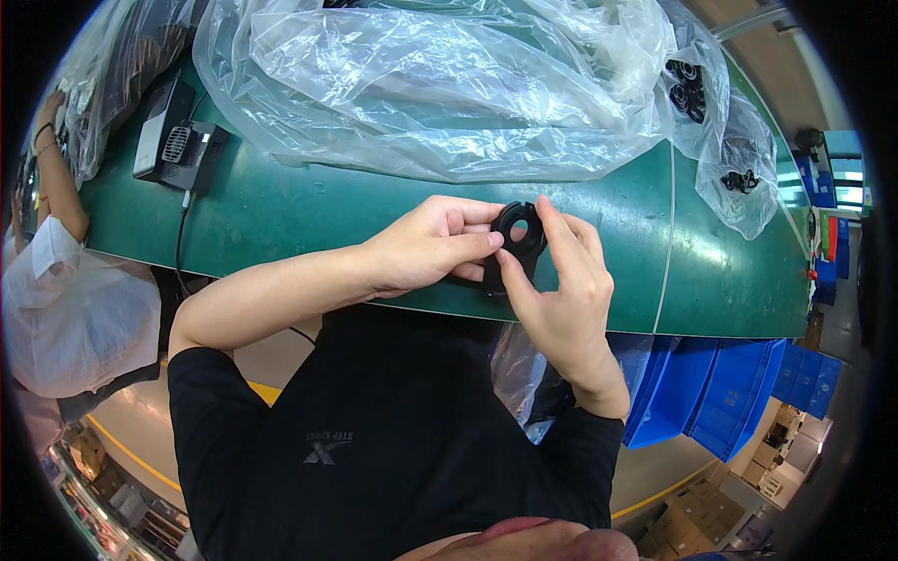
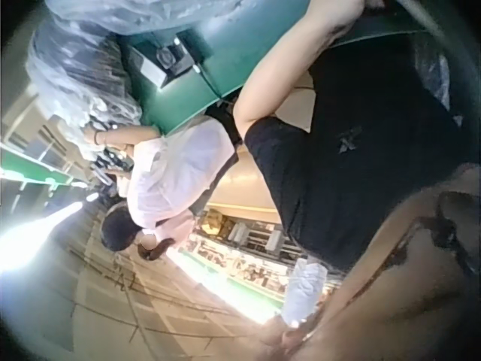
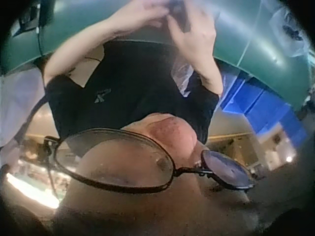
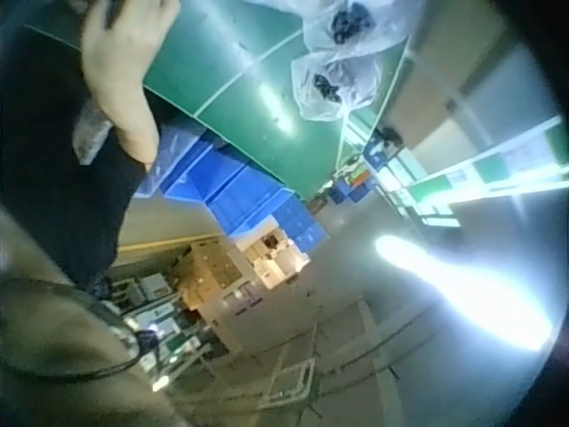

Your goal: Assembling black circular components onto base plates on an industrial assembly line.

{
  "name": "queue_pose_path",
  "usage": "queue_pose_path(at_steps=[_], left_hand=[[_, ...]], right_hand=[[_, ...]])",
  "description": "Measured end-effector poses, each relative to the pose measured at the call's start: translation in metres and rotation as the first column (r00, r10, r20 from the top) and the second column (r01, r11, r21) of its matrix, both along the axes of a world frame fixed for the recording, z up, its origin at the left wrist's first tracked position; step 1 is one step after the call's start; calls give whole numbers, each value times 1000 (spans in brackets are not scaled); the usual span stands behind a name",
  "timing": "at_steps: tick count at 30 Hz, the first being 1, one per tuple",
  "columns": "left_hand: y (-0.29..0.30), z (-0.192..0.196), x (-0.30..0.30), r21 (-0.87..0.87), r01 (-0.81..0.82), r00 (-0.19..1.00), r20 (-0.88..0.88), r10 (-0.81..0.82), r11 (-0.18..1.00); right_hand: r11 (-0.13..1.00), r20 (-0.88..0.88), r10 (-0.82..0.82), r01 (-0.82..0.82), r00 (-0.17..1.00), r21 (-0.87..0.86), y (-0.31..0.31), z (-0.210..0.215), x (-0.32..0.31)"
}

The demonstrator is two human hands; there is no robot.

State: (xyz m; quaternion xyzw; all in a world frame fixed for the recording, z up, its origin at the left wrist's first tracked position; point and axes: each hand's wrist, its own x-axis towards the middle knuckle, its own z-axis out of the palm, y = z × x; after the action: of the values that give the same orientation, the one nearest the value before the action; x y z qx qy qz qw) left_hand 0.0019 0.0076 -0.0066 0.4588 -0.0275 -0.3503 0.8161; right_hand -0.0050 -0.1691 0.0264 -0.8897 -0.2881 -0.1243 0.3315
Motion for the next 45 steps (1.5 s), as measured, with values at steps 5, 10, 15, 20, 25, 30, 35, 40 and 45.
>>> queue_pose_path(at_steps=[5, 10, 15, 20, 25, 30, 35, 40, 45], left_hand=[[-2, 3, -2, 86, -43, 999, 15, 41, 995], [0, 0, -3, 101, -62, 998, 10, 61, 993], [-1, -2, -5, 212, 5, 986, 164, -41, 977], [-3, -1, -5, 238, -76, 977, 210, 25, 968], [-1, 0, -5, 287, -111, 966, 258, 35, 952], [-1, 1, -4, 335, -87, 971, 240, 4, 938], [-1, 6, -5, 335, -72, 980, 198, 4, 940], [2, -4, -2, 225, -64, 979, 202, 18, 972], [0, -1, -1, 129, -158, 977, 166, 136, 979]], right_hand=[[999, 48, -8, 10, 999, -53, 2, 1, -1], [966, -197, 41, 11, 980, 260, -11, -8, 13], [915, -598, 190, 80, 779, 395, -16, -14, 27], [839, -640, 259, 160, 723, 521, -15, -15, 24], [820, -746, 309, 231, 590, 523, -14, -15, 27], [831, -747, 299, 223, 594, 510, -10, -17, 28], [823, -750, 291, 244, 594, 513, -9, -14, 26], [846, -639, 202, 197, 743, 496, -11, -16, 19], [950, -265, 20, 64, 964, 305, -15, -14, 5]])
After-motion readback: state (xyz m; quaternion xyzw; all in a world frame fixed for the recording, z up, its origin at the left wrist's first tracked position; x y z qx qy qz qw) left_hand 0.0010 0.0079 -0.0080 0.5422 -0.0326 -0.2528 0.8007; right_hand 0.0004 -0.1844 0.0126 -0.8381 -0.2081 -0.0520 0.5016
